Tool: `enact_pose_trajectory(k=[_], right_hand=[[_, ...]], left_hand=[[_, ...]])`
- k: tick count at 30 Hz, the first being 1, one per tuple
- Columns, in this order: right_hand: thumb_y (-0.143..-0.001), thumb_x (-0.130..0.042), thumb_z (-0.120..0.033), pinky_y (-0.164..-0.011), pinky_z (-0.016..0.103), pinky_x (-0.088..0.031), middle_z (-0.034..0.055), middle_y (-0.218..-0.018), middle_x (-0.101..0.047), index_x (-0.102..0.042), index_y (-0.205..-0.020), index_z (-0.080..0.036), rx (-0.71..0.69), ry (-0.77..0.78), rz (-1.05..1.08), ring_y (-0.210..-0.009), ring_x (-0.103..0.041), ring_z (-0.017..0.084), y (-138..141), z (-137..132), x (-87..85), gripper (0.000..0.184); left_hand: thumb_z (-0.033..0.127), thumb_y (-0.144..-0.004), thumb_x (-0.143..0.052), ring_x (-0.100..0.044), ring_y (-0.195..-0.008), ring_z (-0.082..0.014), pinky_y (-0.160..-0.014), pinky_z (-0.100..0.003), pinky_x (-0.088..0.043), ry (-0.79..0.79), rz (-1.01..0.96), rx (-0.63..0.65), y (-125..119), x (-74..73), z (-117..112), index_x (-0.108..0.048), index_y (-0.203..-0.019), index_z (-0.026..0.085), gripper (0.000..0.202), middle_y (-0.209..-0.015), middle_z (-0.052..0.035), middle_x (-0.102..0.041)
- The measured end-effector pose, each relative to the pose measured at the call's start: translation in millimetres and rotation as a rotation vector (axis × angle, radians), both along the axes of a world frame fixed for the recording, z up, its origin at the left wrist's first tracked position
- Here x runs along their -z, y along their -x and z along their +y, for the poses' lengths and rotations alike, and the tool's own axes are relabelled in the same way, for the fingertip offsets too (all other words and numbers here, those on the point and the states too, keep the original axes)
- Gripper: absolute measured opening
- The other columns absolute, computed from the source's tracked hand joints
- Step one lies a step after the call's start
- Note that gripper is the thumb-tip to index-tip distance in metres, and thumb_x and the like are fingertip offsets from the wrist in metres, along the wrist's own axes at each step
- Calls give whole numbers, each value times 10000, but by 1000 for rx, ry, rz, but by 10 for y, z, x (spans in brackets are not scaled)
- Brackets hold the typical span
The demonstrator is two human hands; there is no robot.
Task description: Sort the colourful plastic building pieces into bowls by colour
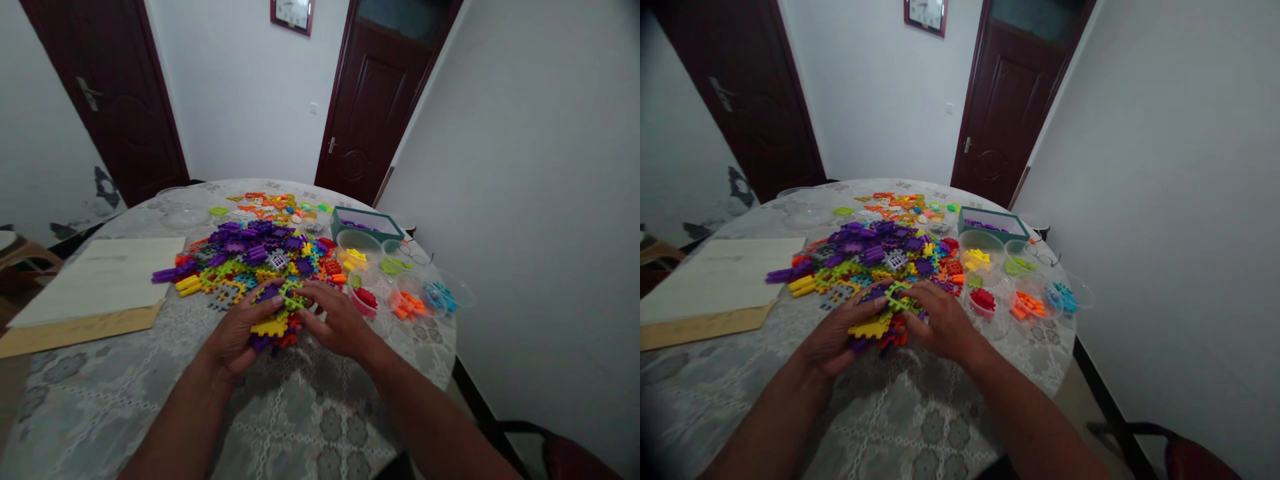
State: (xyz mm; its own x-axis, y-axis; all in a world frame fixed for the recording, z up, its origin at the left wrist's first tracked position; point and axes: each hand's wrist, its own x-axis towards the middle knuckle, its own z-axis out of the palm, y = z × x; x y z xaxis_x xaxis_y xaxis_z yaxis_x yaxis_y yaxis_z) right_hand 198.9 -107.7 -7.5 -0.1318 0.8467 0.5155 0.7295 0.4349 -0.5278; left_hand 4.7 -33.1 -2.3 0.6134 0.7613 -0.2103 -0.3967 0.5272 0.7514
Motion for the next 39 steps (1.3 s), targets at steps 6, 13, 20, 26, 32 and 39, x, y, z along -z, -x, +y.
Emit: enact_pose_trajectory(k=[6, 13, 20, 26, 32, 39], right_hand=[[-973, -599, -226, -1135, 487, -522, 118, -1406, -676, -603, -1420, -260, 185, -131, -39, -1308, -636, 261, -196, -59, -196, 448], [-941, -558, -315, -1142, 554, -463, 208, -1334, -702, -640, -1369, -136, 713, -157, -379, -1251, -640, 346, -1566, -43, -315, 471], [-923, -512, -328, -1078, 587, -459, 278, -1334, -679, -641, -1330, -61, 1041, -134, -487, -1218, -635, 385, -2335, 24, -189, 503], [-990, -532, -359, -965, 481, -582, 168, -1301, -715, -688, -1289, -193, 594, -171, -186, -1163, -681, 303, -1189, 110, -279, 375], [-1015, -606, -283, -968, 438, -590, 96, -1267, -741, -699, -1276, -266, 91, 16, -21, -1147, -700, 255, 65, 87, -262, 278], [-993, -626, -281, -969, 426, -567, 73, -1138, -761, -708, -1238, -239, 91, 175, 42, -1067, -711, 246, 289, 197, -166, 262]], left_hand=[[96, -763, -838, -808, -826, -305, -722, -449, -693, 31, 38, -27, 17, 11, 32, -635, -1369, 219, 651, -1105, -146, -796], [62, -751, -810, -792, -732, -268, -660, -387, -682, 99, 23, -114, 31, -45, 49, -680, -1274, 182, 552, -949, -115, -797], [87, -768, -822, -775, -710, -258, -645, -407, -676, 98, -40, -99, 69, -20, 71, -675, -1220, 191, 486, -947, -115, -786], [133, -776, -851, -776, -759, -277, -665, -462, -682, 76, -63, -83, 58, 30, 53, -688, -1228, 194, 484, -999, -126, -774], [173, -793, -859, -768, -802, -255, -670, -401, -673, 80, -119, -78, 37, 15, 32, -697, -1194, 189, 433, -1032, -120, -770], [184, -822, -842, -757, -761, -203, -675, -306, -641, 89, -117, -107, 21, 38, 36, -699, -1188, 178, 394, -1004, -93, -776]])
